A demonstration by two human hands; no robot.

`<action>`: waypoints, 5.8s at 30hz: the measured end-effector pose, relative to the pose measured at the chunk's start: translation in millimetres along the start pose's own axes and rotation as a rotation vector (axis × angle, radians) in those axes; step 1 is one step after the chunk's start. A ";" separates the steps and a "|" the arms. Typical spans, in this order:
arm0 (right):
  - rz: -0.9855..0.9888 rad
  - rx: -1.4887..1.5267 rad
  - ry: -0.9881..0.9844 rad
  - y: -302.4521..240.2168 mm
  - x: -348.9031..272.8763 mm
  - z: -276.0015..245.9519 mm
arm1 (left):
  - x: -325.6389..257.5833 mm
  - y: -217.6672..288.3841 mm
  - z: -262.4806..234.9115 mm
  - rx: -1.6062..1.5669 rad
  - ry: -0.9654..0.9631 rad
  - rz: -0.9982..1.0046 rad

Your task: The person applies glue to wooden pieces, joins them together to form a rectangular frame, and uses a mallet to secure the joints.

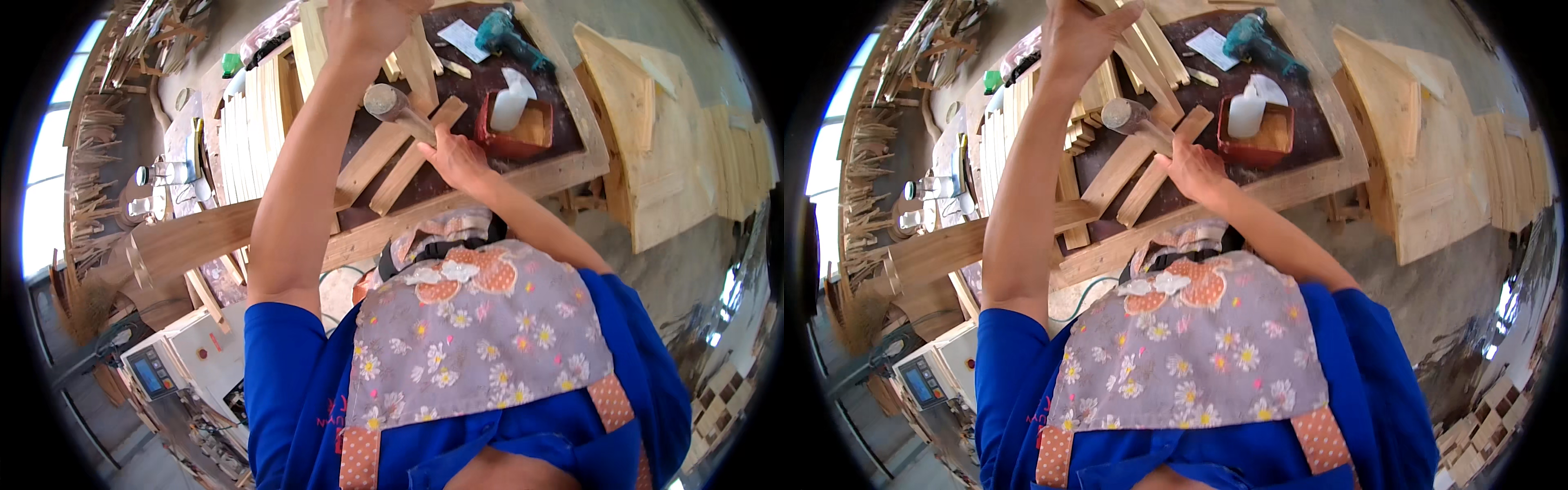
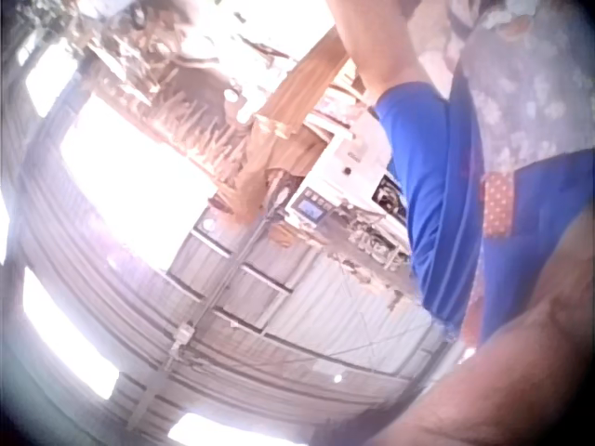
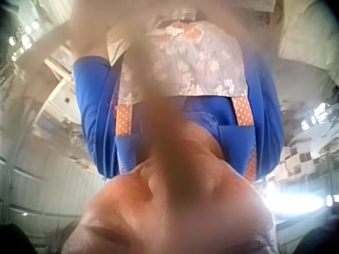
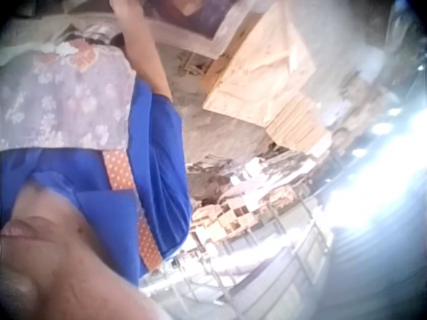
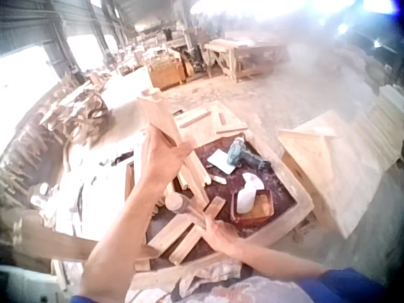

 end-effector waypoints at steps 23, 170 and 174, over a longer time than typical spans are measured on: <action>-0.119 0.111 0.139 -52.8 -24.3 -35.4 | -6.8 -7.6 -24.5 -0.029 -0.007 -0.130; 0.084 1.840 -0.298 -129.2 10.3 -52.6 | -204.9 -298.1 -121.4 -1.820 0.825 -1.006; 0.166 1.898 -0.199 -121.8 -6.6 -49.2 | -215.5 -304.5 -151.1 -1.739 0.903 -0.879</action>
Point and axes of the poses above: each hand's wrist, its own x-axis towards the middle knuckle, its own z-axis out of the palm, y = z × x, the point moved 9 cm from there along x, towards the middle knuckle, and after that the axes turned 1 degree about -y, right-handed, at the moved point
